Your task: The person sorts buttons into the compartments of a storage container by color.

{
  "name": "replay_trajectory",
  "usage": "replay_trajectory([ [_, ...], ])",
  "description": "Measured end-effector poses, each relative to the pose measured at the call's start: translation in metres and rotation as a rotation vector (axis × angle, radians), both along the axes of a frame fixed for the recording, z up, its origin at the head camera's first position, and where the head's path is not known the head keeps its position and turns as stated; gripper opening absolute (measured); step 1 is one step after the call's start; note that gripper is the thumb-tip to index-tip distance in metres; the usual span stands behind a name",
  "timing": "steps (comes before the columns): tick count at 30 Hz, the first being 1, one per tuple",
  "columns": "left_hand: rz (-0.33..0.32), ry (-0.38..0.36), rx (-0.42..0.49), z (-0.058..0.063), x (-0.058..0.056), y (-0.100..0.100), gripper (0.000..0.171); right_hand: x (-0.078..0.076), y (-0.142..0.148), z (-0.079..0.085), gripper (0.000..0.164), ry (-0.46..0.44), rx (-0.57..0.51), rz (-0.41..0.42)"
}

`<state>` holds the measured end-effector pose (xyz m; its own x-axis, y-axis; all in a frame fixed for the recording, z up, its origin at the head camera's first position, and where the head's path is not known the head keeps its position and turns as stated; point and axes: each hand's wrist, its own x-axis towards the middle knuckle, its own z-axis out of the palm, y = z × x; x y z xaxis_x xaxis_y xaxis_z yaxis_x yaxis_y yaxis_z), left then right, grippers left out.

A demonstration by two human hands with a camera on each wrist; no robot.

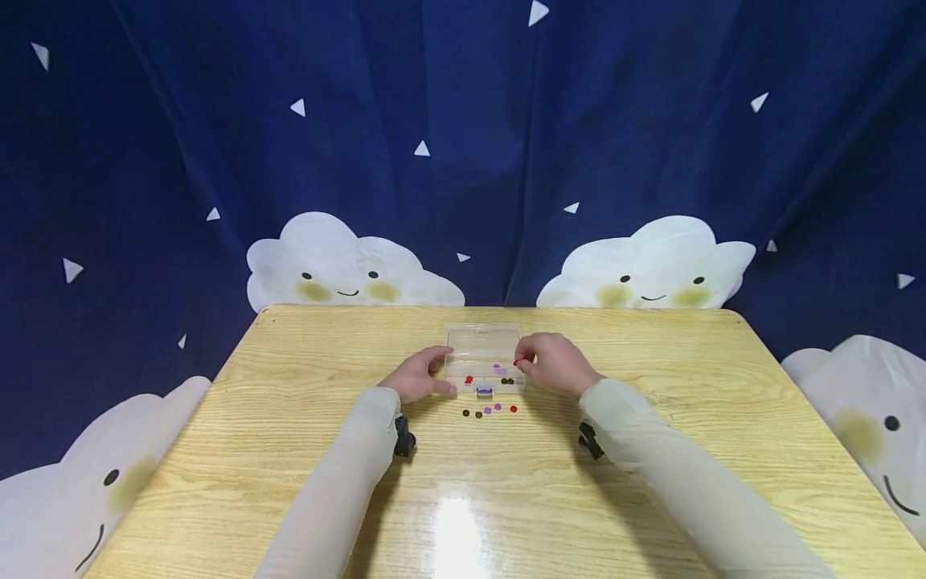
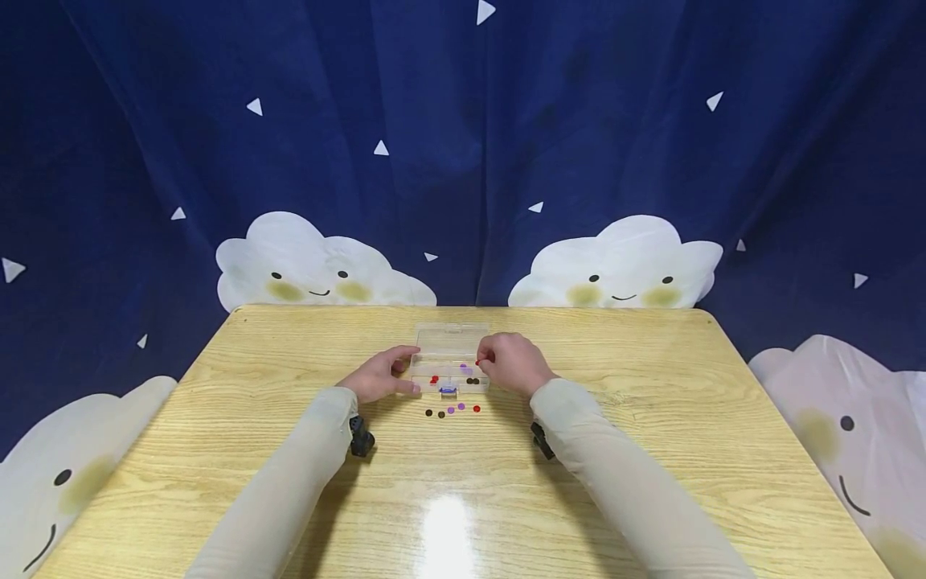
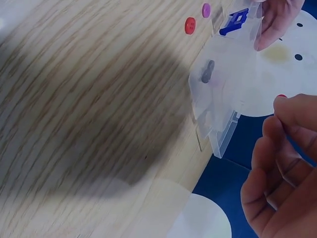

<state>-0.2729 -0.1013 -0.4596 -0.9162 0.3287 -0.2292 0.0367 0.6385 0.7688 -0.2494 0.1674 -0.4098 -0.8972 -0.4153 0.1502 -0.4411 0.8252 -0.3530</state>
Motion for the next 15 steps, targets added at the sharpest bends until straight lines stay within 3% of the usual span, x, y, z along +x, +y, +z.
replay_trajectory([
  [15, -0.004, -0.013, 0.016, 0.000, 0.000, -0.001, 0.076, -0.006, -0.021, 0.002, 0.009, -0.063, -0.021, -0.035],
])
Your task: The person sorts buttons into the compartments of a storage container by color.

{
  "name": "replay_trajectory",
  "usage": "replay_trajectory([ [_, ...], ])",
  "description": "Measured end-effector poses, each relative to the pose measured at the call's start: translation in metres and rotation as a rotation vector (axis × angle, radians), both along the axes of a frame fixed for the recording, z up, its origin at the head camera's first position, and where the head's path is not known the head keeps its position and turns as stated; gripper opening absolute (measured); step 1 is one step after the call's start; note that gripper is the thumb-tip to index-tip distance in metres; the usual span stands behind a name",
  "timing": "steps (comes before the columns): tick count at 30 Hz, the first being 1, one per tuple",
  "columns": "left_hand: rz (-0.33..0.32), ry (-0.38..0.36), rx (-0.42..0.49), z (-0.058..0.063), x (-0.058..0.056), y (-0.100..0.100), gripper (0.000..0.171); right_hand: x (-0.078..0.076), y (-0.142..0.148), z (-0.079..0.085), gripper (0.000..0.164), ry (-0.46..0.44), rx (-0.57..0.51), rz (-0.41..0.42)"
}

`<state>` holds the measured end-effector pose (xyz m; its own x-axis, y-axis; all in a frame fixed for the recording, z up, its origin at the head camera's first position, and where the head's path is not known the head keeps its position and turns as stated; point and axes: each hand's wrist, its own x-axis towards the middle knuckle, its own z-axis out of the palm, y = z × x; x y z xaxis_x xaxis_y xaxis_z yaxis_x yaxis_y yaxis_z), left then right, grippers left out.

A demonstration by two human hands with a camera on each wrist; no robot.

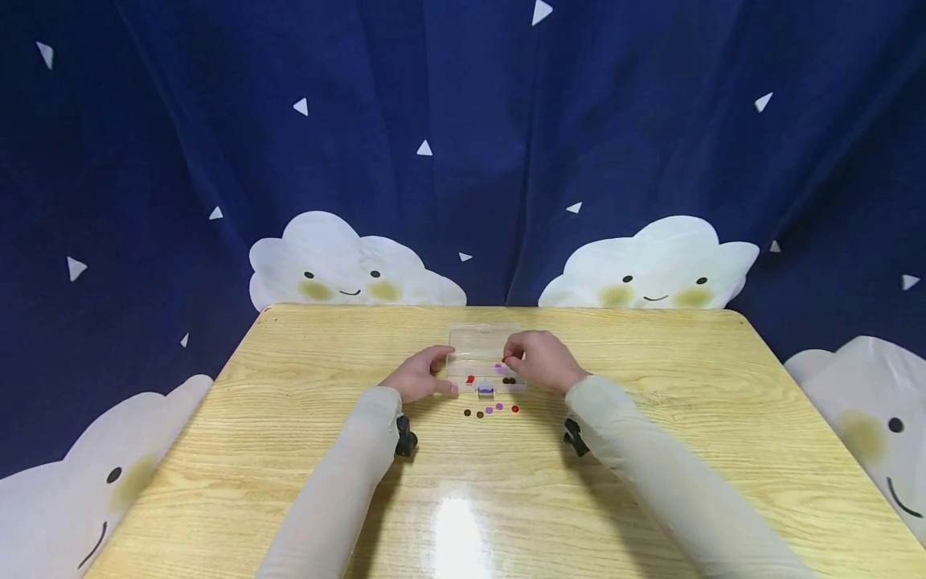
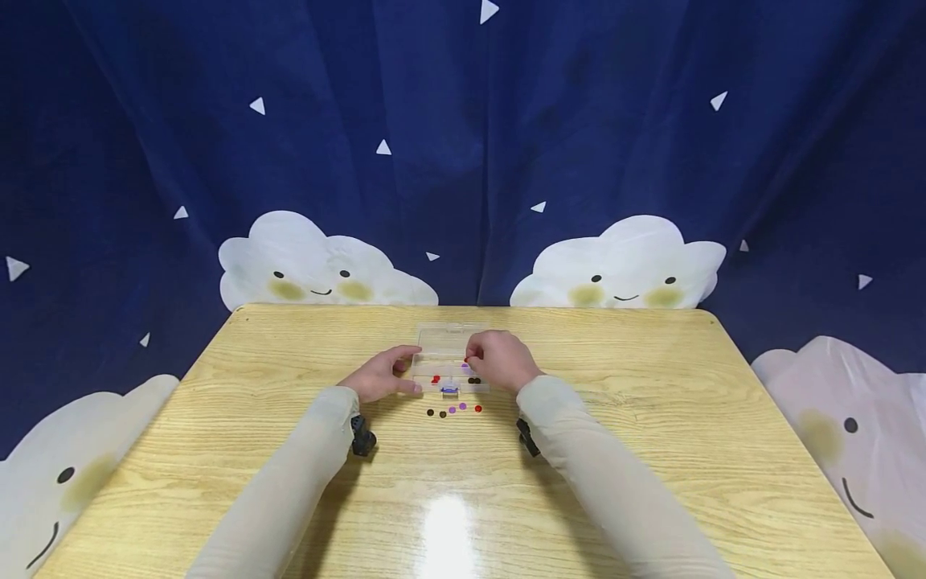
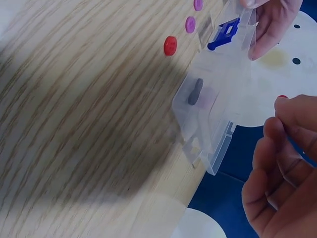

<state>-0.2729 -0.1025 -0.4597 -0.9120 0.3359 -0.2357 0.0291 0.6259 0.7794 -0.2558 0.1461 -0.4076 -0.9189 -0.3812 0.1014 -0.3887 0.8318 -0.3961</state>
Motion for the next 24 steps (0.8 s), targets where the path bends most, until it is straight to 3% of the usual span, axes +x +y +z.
replay_trajectory([
  [8, -0.002, -0.001, -0.009, -0.003, -0.004, 0.000, 0.077, -0.003, -0.010, 0.000, 0.010, -0.026, -0.016, -0.036],
  [24, 0.013, 0.006, -0.019, -0.001, -0.002, 0.001, 0.076, -0.006, -0.038, -0.009, 0.008, -0.008, -0.034, 0.006],
])
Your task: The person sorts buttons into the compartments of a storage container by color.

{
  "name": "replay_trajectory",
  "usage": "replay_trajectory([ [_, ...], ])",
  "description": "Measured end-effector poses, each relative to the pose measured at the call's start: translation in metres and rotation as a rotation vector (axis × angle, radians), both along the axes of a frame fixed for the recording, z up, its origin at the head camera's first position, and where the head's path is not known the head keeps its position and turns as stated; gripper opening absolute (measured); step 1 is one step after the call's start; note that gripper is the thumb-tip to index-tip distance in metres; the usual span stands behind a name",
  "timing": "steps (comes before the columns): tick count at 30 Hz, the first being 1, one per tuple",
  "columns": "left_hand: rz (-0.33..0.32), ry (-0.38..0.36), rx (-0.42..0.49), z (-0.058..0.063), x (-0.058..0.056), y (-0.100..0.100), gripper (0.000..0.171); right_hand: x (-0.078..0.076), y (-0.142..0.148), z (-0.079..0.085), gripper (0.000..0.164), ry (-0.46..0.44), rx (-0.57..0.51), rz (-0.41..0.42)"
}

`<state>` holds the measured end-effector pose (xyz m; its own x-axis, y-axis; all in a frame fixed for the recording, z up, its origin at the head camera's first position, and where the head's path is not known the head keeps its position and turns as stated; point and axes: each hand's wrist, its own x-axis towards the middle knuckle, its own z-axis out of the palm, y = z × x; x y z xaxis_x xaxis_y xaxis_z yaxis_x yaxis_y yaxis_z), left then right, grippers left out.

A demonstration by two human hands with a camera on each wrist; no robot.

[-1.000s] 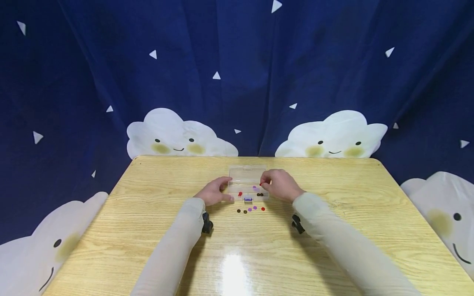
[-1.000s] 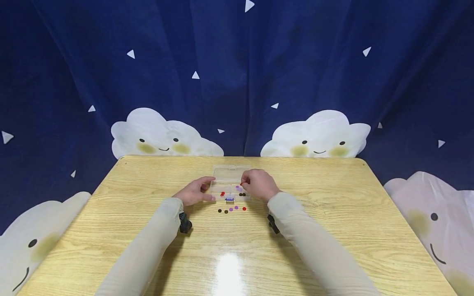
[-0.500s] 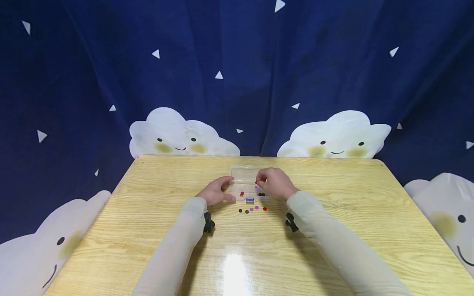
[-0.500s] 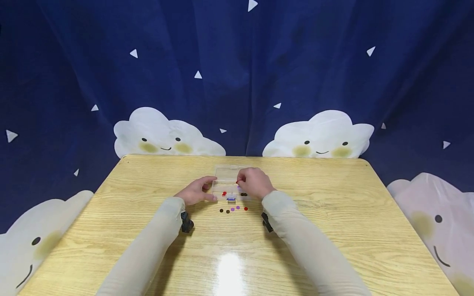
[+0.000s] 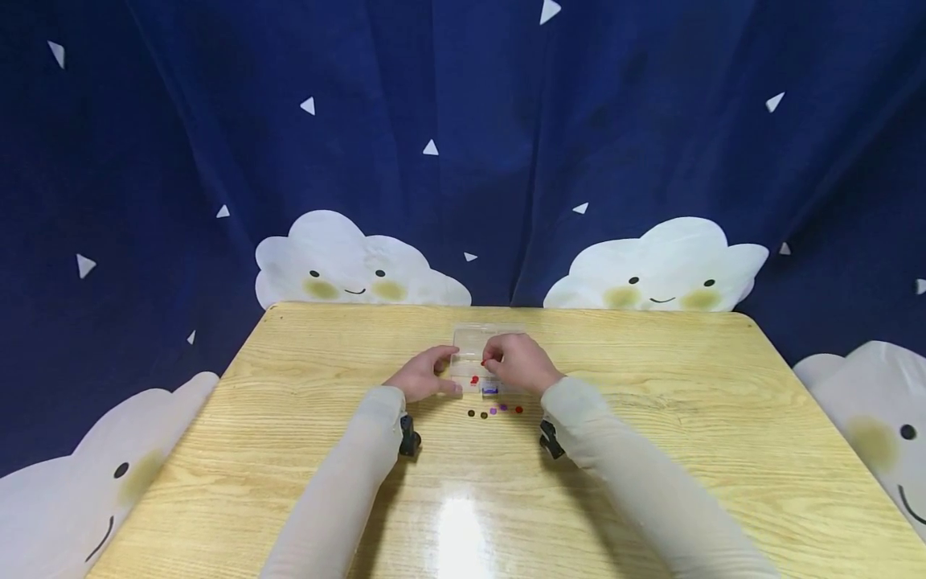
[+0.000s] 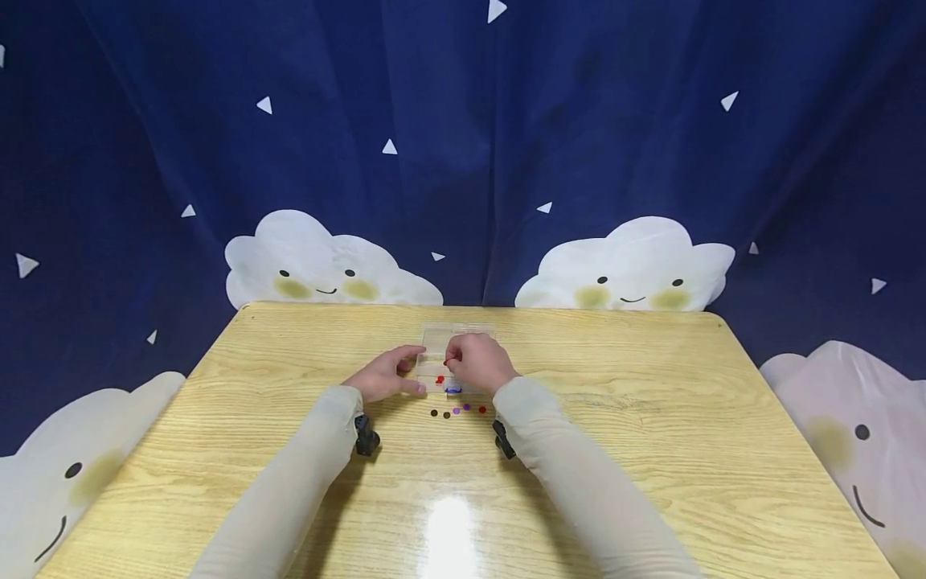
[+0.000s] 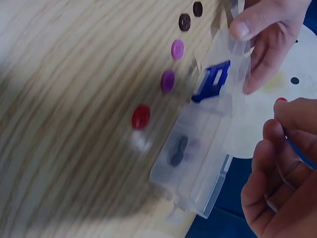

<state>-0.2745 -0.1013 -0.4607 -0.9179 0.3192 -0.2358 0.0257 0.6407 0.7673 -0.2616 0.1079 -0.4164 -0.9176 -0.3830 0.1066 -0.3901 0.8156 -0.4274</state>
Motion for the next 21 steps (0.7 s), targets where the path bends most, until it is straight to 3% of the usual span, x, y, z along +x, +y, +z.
replay_trajectory([
  [8, -0.016, -0.003, 0.020, 0.000, 0.001, 0.000, 0.076, 0.000, -0.010, -0.005, 0.010, -0.014, -0.030, 0.009],
  [21, -0.014, -0.006, 0.033, 0.000, 0.001, -0.001, 0.076, 0.003, -0.012, -0.008, 0.012, -0.032, 0.019, 0.038],
])
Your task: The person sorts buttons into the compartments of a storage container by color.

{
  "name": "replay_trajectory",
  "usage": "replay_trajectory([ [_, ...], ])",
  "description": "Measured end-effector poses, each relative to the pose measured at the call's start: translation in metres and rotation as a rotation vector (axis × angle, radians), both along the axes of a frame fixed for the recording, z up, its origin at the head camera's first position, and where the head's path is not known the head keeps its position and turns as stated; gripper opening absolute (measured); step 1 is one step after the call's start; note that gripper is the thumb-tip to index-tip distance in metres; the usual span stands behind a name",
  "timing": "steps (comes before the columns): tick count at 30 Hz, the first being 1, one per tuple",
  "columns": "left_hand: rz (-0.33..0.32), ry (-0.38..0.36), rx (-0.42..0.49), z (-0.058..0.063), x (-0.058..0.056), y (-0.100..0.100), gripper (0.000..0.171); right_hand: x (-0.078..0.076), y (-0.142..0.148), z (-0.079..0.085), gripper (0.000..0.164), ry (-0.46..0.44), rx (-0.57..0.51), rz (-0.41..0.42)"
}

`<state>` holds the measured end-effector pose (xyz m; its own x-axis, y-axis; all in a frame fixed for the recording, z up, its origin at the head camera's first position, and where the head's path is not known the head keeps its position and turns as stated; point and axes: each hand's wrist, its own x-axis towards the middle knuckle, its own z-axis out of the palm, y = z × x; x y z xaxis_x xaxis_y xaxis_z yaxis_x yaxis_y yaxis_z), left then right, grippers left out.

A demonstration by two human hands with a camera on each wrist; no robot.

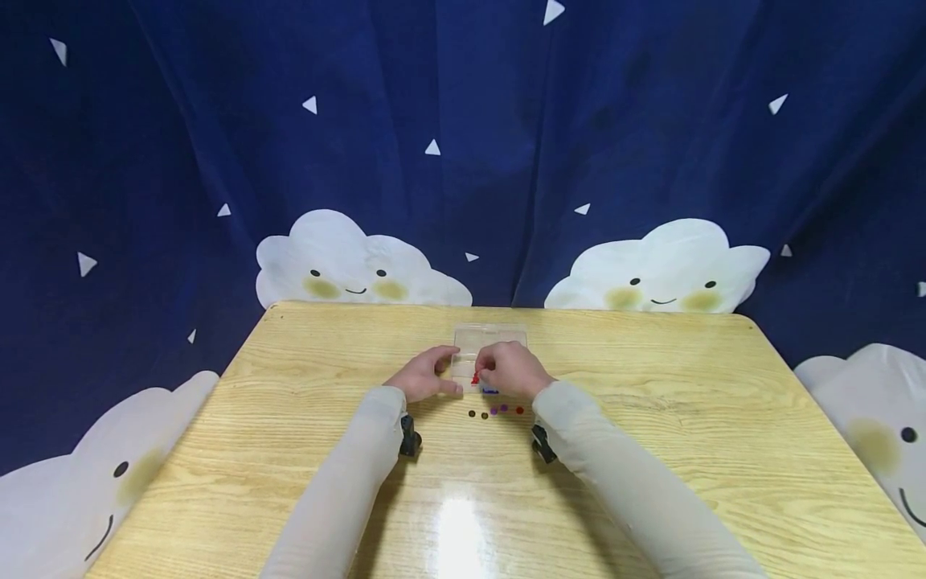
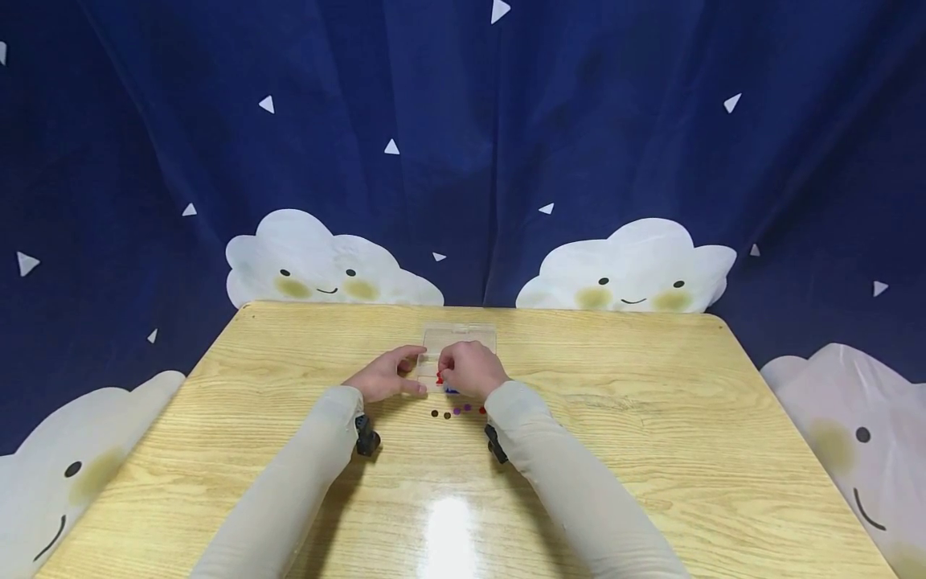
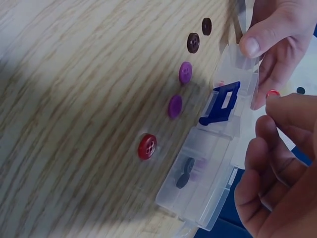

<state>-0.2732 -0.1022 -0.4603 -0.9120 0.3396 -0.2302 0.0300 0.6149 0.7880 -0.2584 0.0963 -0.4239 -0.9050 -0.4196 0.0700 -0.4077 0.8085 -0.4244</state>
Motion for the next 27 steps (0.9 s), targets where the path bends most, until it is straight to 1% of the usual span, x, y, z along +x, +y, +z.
replay_trajectory([
  [7, -0.003, 0.003, -0.001, -0.0007, -0.0001, -0.0010, 0.075, -0.0010, 0.0003, -0.0030, 0.012, 0.000, 0.010, 0.009],
  [15, -0.003, -0.002, -0.001, -0.0019, -0.0007, -0.0003, 0.076, -0.0024, 0.0017, -0.0044, 0.012, -0.034, 0.023, -0.019],
  [27, 0.005, -0.007, 0.009, -0.0021, -0.0013, -0.0007, 0.076, -0.0019, 0.0015, -0.0064, 0.012, -0.017, 0.009, 0.008],
])
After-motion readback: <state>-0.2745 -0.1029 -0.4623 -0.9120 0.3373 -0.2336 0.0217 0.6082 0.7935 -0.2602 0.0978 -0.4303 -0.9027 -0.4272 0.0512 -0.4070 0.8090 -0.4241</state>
